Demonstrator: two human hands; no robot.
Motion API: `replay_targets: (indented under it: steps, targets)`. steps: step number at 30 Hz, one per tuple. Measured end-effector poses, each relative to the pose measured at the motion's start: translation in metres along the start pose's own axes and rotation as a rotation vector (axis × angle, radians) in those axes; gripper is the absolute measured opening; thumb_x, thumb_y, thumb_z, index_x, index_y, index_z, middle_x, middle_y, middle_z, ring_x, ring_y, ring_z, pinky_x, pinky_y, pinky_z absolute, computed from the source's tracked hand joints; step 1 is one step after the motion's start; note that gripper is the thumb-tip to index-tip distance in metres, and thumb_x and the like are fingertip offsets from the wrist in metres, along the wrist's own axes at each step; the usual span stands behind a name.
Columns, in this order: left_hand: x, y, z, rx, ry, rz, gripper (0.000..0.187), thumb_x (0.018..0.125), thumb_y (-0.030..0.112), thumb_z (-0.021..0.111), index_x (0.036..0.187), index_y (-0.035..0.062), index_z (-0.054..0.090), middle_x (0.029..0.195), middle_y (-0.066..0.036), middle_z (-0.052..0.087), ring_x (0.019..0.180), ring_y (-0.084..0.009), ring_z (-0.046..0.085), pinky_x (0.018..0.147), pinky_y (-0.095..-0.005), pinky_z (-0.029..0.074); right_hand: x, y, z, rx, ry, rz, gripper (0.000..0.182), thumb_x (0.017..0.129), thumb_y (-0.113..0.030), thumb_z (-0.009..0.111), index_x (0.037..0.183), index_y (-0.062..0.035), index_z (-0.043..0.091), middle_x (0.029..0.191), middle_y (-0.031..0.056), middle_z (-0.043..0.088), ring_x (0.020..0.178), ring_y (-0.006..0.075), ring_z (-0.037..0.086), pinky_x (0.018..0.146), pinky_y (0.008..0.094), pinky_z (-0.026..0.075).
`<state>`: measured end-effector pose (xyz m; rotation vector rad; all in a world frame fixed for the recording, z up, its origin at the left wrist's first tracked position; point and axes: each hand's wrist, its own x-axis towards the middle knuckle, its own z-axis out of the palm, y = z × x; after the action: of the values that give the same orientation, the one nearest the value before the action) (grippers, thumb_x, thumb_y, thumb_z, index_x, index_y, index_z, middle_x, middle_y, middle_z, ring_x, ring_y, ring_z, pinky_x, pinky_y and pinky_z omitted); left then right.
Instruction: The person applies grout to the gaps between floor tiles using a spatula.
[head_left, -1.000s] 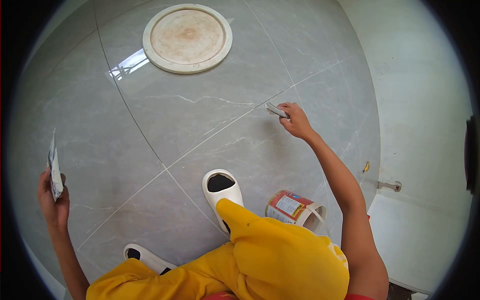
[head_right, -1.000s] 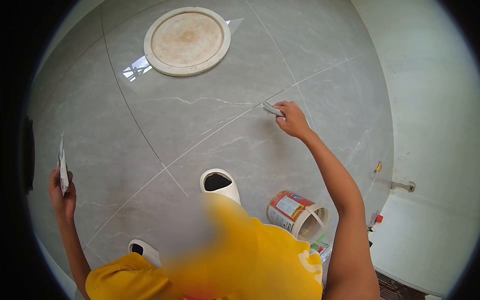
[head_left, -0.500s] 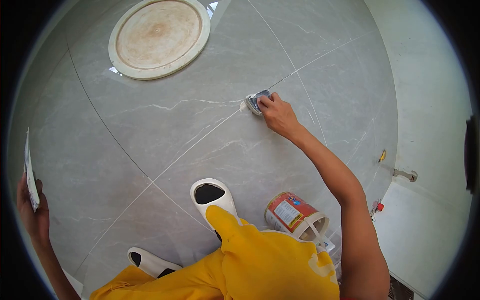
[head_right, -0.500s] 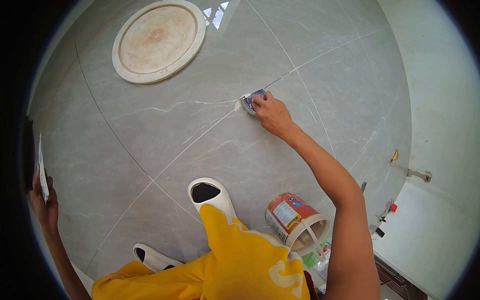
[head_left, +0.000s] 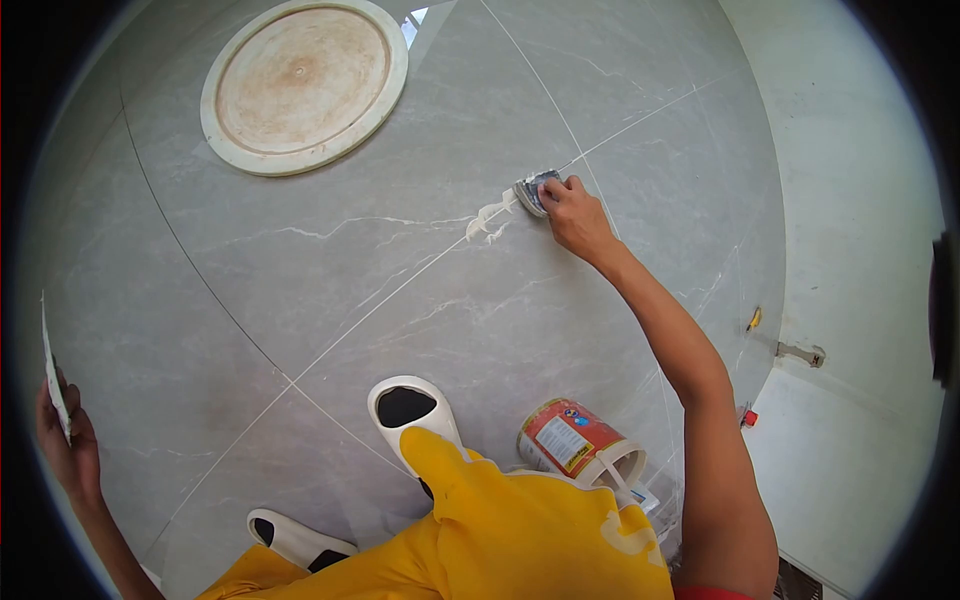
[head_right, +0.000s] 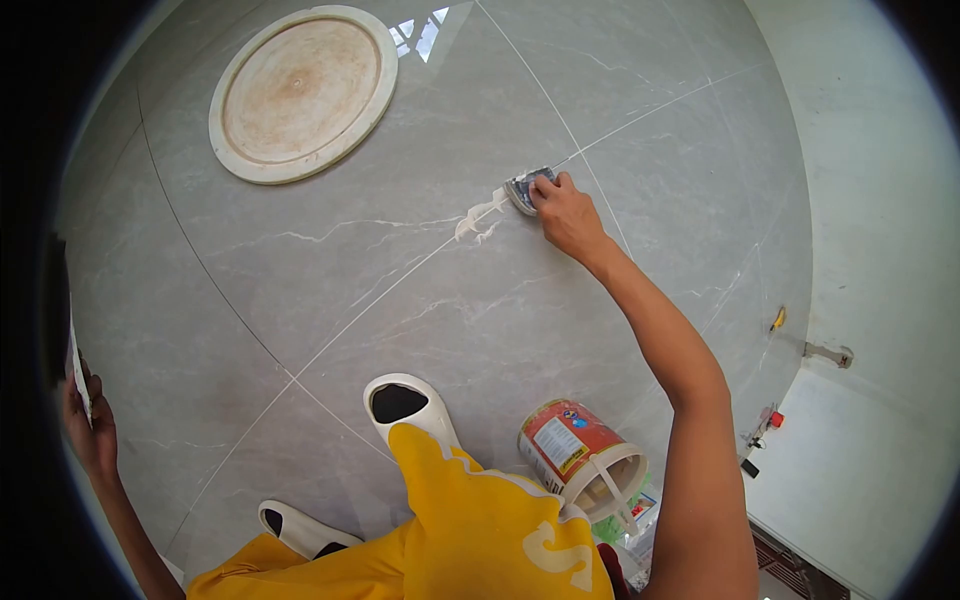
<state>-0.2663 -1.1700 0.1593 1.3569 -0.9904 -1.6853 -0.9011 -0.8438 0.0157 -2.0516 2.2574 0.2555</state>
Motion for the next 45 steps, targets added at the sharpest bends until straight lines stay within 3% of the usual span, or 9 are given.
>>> replay_targets:
  steps: [3,6,10,14,19,25,28,34,45]
  targets:
    - [0.001,0.003,-0.014,-0.012,-0.098,-0.011,0.027,0.101,0.014,0.044,0.120,-0.0037,0.051,0.083,0.001,0.045,0.065,-0.0020,0.035,0.045,-0.0159,0.030,0.000,0.019,-0.009,0.003,-0.064,-0.084,0.026,0.077,-0.001,0.057,0.101,-0.0016,0.065,0.103,0.0043,0.058,0.091,0.0263,0.055,0.061,0.0352,0.054]
    - [-0.007,0.001,0.019,0.107,0.293,0.036,0.029,0.101,0.015,0.045,0.123,-0.0024,0.051,0.092,0.000,0.051,0.067,-0.0025,0.039,0.048,-0.0156,0.033,0.006,0.030,0.002,-0.020,0.019,-0.013,0.023,0.077,-0.002,0.057,0.099,-0.0009,0.066,0.100,0.0046,0.058,0.091,0.0261,0.055,0.062,0.0351,0.054]
    - [0.006,0.010,-0.044,0.071,-0.189,-0.020,0.030,0.100,0.015,0.046,0.125,0.0002,0.052,0.106,-0.001,0.056,0.076,-0.0046,0.047,0.054,-0.0156,0.037,-0.004,0.036,0.002,-0.030,-0.059,-0.007,0.025,0.077,-0.002,0.057,0.099,-0.0065,0.067,0.098,0.0046,0.059,0.091,0.0262,0.055,0.064,0.0344,0.054]
    - [0.013,0.001,-0.039,0.106,0.045,-0.002,0.030,0.100,0.013,0.046,0.127,0.0018,0.053,0.114,-0.002,0.057,0.085,-0.0063,0.049,0.058,-0.0153,0.040,0.002,0.075,-0.006,-0.008,0.092,0.048,0.029,0.075,0.000,0.057,0.101,-0.0078,0.067,0.101,0.0034,0.059,0.092,0.0262,0.055,0.067,0.0364,0.055]
    - [0.019,0.008,-0.049,0.077,-0.342,-0.012,0.032,0.100,0.014,0.046,0.129,0.0029,0.051,0.118,-0.002,0.057,0.086,-0.0062,0.050,0.058,-0.0153,0.039,-0.015,0.068,0.011,-0.006,-0.062,0.051,0.032,0.072,0.001,0.060,0.102,-0.0063,0.067,0.103,0.0033,0.060,0.093,0.0279,0.055,0.069,0.0368,0.055]
    - [0.018,-0.006,-0.008,0.111,0.146,0.027,0.030,0.100,0.014,0.047,0.127,0.0023,0.054,0.112,-0.001,0.056,0.081,-0.0057,0.046,0.057,-0.0154,0.039,-0.010,0.086,0.006,0.001,0.054,0.132,0.036,0.069,-0.002,0.063,0.104,-0.0075,0.067,0.103,0.0029,0.060,0.089,0.0268,0.056,0.070,0.0380,0.054]
    - [0.028,0.000,-0.069,0.076,-0.109,0.033,0.031,0.099,0.014,0.048,0.128,0.0033,0.053,0.117,-0.001,0.057,0.082,-0.0064,0.047,0.058,-0.0154,0.040,-0.018,0.071,-0.001,-0.014,-0.206,0.176,0.034,0.068,-0.011,0.065,0.102,-0.0060,0.066,0.105,0.0051,0.060,0.089,0.0298,0.057,0.072,0.0394,0.052]
    - [0.033,0.001,-0.050,0.032,0.055,0.028,0.037,0.100,0.011,0.043,0.136,0.0028,0.042,0.130,-0.005,0.052,0.085,-0.0088,0.048,0.059,-0.0196,0.038,0.018,0.100,0.021,0.108,0.026,0.541,0.032,0.079,-0.020,0.054,0.102,0.0001,0.063,0.106,0.0151,0.058,0.097,0.0344,0.057,0.081,0.0454,0.048]
    - [0.049,0.004,-0.012,-0.054,-0.209,0.028,0.041,0.101,0.013,0.044,0.139,0.0001,0.039,0.116,-0.003,0.056,0.072,-0.0057,0.038,0.053,-0.0164,0.035,0.016,-0.174,-0.005,0.519,0.060,0.464,0.028,0.080,-0.014,0.054,0.100,0.0061,0.058,0.103,0.0190,0.055,0.093,0.0359,0.055,0.077,0.0472,0.048]
